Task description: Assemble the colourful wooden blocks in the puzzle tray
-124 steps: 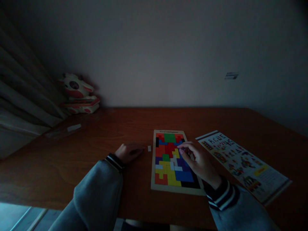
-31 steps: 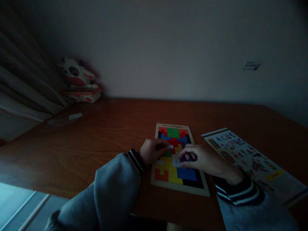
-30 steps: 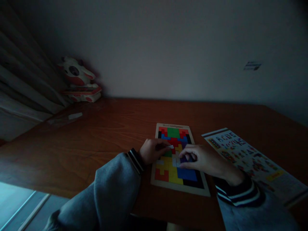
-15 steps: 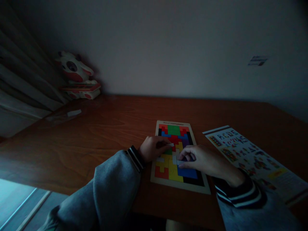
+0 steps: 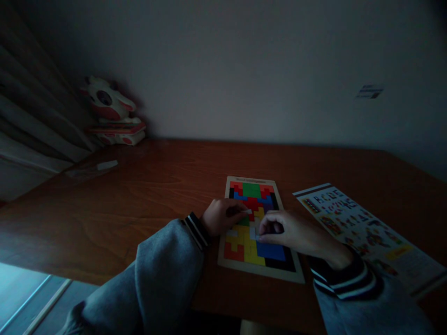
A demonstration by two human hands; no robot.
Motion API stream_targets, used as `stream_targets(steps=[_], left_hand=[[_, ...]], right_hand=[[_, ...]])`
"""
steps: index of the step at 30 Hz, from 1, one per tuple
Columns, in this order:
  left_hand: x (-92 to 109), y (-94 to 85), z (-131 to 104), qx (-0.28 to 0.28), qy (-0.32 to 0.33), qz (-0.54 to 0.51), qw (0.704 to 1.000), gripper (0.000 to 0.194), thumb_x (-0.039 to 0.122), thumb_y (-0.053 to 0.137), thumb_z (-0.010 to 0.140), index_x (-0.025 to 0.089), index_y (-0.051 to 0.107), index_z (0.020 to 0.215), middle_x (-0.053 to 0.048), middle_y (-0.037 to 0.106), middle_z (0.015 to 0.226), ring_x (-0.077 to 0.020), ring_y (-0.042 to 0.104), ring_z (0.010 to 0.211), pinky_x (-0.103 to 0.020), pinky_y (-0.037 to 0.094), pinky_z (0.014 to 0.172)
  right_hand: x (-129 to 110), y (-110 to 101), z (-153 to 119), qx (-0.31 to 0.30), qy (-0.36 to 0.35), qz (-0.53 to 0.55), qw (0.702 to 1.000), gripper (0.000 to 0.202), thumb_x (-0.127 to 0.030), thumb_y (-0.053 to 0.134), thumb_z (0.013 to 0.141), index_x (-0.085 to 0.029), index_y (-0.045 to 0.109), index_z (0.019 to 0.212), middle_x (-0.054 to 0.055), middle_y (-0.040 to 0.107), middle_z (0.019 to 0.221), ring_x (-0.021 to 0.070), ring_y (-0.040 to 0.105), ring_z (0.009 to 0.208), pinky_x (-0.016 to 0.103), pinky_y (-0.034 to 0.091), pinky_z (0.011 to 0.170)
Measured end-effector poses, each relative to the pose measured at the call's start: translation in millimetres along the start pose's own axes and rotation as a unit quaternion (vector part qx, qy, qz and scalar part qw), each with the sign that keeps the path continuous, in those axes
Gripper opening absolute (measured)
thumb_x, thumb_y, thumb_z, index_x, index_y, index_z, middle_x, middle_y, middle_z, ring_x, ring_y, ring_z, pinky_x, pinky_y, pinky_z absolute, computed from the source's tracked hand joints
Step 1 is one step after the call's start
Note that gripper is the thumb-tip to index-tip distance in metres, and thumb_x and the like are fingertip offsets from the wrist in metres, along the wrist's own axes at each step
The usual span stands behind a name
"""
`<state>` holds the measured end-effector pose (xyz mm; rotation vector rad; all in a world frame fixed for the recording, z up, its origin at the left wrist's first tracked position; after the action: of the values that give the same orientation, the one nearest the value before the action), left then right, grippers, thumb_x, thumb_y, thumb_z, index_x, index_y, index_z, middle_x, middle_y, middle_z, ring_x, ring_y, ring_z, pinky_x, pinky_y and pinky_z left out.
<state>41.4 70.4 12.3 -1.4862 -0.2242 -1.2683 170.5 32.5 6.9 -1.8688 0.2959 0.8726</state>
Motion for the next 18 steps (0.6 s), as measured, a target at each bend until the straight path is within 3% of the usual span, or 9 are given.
stream_targets(steps=[6,12,18], left_hand=[[1.8,-2.1,0.0,0.009,0.001,0.008,1.000,0.020,0.032,0.065,0.089,0.018,0.074,0.099,-0.002,0.074,0.085,-0.0102,0.062,0.066,-0.020,0.048,0.062],[-0.3,-1.7,0.0,0.014,-0.005,0.008,1.000,0.020,0.032,0.065,0.089,0.018,0.074,0.100,-0.002,0.075,0.089,-0.0111,0.065,0.071,-0.020,0.048,0.064],[-0.2,-1.0,-0.8,0.014,0.000,-0.002,1.000,0.020,0.031,0.064,0.089,0.018,0.074,0.100,-0.003,0.075,0.088,-0.0112,0.065,0.071,-0.020,0.049,0.064]], right_hand=[[2.0,-2.8,-0.3,-0.001,0.008,0.023,1.000,0.021,-0.042,0.072,0.081,-0.021,0.070,0.084,0.000,0.063,0.073,0.0136,0.055,0.067,0.025,0.039,0.056],[8.9,-18.2,2.8,0.074,-0.011,0.060,0.995,0.031,-0.042,0.056,0.092,-0.024,0.063,0.116,0.002,0.067,0.083,0.0154,0.062,0.074,0.027,0.046,0.063],[18.1,-16.0,5.8,0.071,0.005,0.054,0.996,0.035,-0.050,0.058,0.090,-0.023,0.070,0.108,0.004,0.072,0.089,0.0173,0.065,0.079,0.028,0.048,0.066]])
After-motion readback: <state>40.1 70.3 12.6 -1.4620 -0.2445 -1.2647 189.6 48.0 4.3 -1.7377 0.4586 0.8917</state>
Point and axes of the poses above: each hand's wrist, its own z-axis towards the middle knuckle, its own y-axis out of the palm, x = y × z, the point moved 10 cm from there along z, towards the middle knuckle
